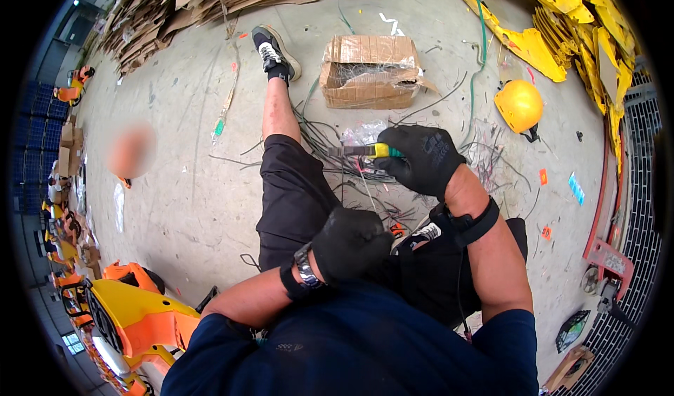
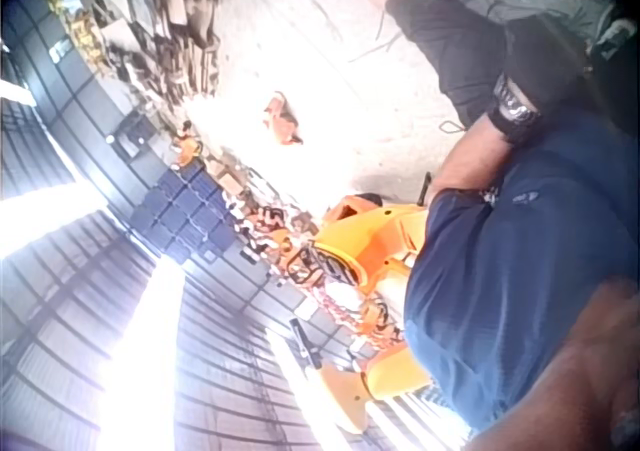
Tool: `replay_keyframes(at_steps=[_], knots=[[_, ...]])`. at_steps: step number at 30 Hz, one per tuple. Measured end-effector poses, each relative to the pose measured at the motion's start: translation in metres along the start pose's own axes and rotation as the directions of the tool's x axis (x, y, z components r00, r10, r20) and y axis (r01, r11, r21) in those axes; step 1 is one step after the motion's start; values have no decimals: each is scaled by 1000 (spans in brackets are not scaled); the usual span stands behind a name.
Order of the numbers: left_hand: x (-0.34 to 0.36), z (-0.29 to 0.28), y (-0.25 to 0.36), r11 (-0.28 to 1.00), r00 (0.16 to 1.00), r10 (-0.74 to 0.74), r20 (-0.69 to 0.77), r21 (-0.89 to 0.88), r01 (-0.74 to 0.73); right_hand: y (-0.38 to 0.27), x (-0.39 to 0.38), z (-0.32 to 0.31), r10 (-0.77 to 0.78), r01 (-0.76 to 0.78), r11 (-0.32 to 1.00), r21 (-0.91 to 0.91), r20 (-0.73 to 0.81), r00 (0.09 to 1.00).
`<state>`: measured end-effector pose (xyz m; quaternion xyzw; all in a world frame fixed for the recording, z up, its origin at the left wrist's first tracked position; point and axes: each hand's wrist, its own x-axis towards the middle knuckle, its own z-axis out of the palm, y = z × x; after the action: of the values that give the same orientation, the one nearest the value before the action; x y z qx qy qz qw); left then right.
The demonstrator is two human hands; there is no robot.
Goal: The person sits on the floor and uses pliers to cut and strip multiple electrical wires from a bundle, sorting them near a cardboard box.
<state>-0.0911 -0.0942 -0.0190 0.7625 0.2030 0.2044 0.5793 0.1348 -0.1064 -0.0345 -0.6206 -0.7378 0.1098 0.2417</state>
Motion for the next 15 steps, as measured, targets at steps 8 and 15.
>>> replay_keyframes(at_steps=[8, 15], knots=[[9, 0, 9, 999, 999, -37, -5, -28, 37, 13, -3, -4, 89, -93, 992, 87, 44, 995], [-7, -12, -8, 958, 957, -279, -84, -95, 271, 24, -10, 0, 182, -191, 970, 149, 68, 981]])
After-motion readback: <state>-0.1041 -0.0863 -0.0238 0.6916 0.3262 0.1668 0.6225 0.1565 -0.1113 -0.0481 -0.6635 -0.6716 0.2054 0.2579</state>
